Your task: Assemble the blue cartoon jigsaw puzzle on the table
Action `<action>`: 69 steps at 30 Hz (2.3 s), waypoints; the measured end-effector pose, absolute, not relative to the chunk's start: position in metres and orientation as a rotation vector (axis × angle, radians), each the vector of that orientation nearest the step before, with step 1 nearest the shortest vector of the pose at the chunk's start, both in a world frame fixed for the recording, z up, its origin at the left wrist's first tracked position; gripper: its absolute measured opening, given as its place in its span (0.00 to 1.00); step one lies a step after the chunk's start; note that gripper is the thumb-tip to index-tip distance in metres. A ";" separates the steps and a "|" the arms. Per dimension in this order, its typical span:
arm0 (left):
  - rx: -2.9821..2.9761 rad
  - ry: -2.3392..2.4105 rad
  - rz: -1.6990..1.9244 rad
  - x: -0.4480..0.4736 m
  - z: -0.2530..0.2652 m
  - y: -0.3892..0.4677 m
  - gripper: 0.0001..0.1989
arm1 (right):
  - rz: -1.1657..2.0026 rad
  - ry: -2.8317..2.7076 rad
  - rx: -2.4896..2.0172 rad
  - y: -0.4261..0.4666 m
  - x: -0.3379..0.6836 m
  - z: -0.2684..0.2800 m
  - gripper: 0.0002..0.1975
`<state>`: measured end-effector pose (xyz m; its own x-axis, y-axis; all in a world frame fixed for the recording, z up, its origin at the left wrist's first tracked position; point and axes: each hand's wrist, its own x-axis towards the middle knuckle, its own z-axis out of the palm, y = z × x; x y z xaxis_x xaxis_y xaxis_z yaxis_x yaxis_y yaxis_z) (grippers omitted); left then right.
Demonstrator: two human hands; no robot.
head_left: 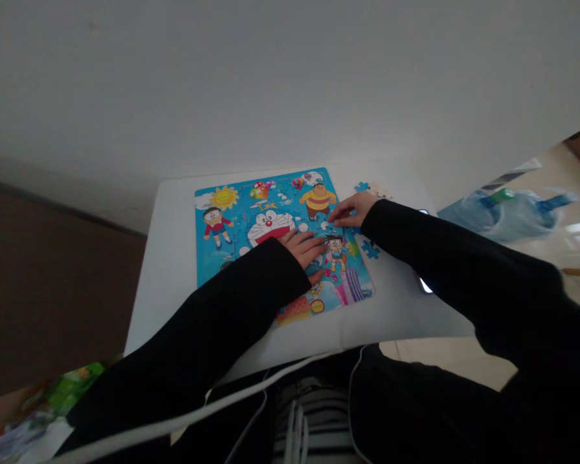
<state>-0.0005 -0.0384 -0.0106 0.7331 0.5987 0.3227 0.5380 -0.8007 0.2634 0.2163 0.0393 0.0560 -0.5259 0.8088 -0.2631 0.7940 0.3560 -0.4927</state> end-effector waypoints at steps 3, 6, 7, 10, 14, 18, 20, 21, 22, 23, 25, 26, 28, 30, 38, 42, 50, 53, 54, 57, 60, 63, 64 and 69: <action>2.778 0.916 0.613 -0.001 -0.011 -0.039 0.23 | 0.836 -2.552 -1.507 0.033 0.218 0.057 0.10; 2.779 0.896 0.621 -0.001 -0.009 -0.039 0.23 | 0.797 -2.522 -1.458 0.030 0.220 0.052 0.09; 2.779 0.890 0.613 -0.001 -0.009 -0.039 0.24 | 0.782 -2.508 -1.445 0.029 0.221 0.050 0.09; 2.775 0.893 0.569 -0.001 -0.006 -0.040 0.24 | 0.724 -2.452 -1.440 0.029 0.224 0.045 0.08; 2.765 0.920 0.543 0.000 -0.003 -0.042 0.24 | 0.634 -2.440 -1.416 0.028 0.229 0.042 0.08; 2.775 0.918 0.561 0.000 -0.003 -0.042 0.24 | 0.544 -2.576 -1.326 0.025 0.234 0.044 0.13; 2.778 0.912 0.558 0.000 -0.004 -0.042 0.24 | 0.491 -2.665 -1.270 0.024 0.236 0.043 0.15; 2.774 0.916 0.557 -0.001 -0.005 -0.042 0.24 | 0.467 -2.695 -1.245 0.023 0.237 0.042 0.14; 2.769 0.920 0.555 -0.001 -0.005 -0.041 0.24 | 0.443 -2.710 -1.228 0.023 0.237 0.040 0.14; 2.765 0.923 0.552 -0.001 -0.005 -0.041 0.24 | 0.420 -2.714 -1.218 0.022 0.237 0.038 0.14; 2.762 0.923 0.550 -0.001 -0.005 -0.041 0.24 | 0.367 -2.710 -1.206 0.022 0.238 0.035 0.14; 2.763 0.919 0.543 -0.001 -0.005 -0.041 0.24 | 0.343 -2.712 -1.193 0.023 0.237 0.033 0.15; 2.763 0.920 0.532 -0.001 -0.005 -0.041 0.24 | 0.304 -2.724 -1.139 0.024 0.237 0.031 0.15; 2.763 0.932 0.527 0.000 -0.004 -0.041 0.24 | 0.273 -2.741 -1.060 0.026 0.238 0.030 0.15; 2.771 0.963 0.485 0.002 -0.001 -0.044 0.25 | 0.105 -2.693 -0.970 0.025 0.243 0.019 0.16; 2.758 0.987 0.426 0.004 0.001 -0.044 0.26 | 0.089 -2.727 -0.949 0.024 0.244 0.019 0.15; 2.755 0.987 0.448 0.003 0.001 -0.044 0.25 | 0.173 -2.815 -0.952 0.029 0.245 0.027 0.16; 2.750 0.977 0.438 0.003 0.001 -0.044 0.25 | 0.212 -2.852 -0.906 0.031 0.245 0.030 0.15; 2.750 0.972 0.434 0.003 0.000 -0.044 0.25 | 0.214 -2.855 -0.905 0.031 0.245 0.031 0.15; 2.747 0.960 0.419 0.003 0.001 -0.044 0.26 | 0.203 -2.850 -0.925 0.030 0.243 0.034 0.14; 2.731 0.965 0.398 0.003 0.003 -0.044 0.26 | 0.198 -2.844 -0.967 0.027 0.242 0.035 0.13; 2.717 0.975 0.386 0.004 0.005 -0.044 0.26 | 0.214 -2.844 -0.988 0.026 0.244 0.033 0.12; 2.714 0.978 0.381 0.004 0.006 -0.044 0.26 | 0.222 -2.845 -0.982 0.027 0.244 0.032 0.12; 2.716 0.981 0.352 0.004 0.007 -0.044 0.26 | 0.261 -2.824 -0.954 0.028 0.247 0.027 0.12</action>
<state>0.0040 -0.0441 0.0069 0.7466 0.6492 0.1454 0.5933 -0.7486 0.2958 0.2473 0.0279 0.0274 -0.7866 0.6116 0.0847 0.5857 0.7826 -0.2111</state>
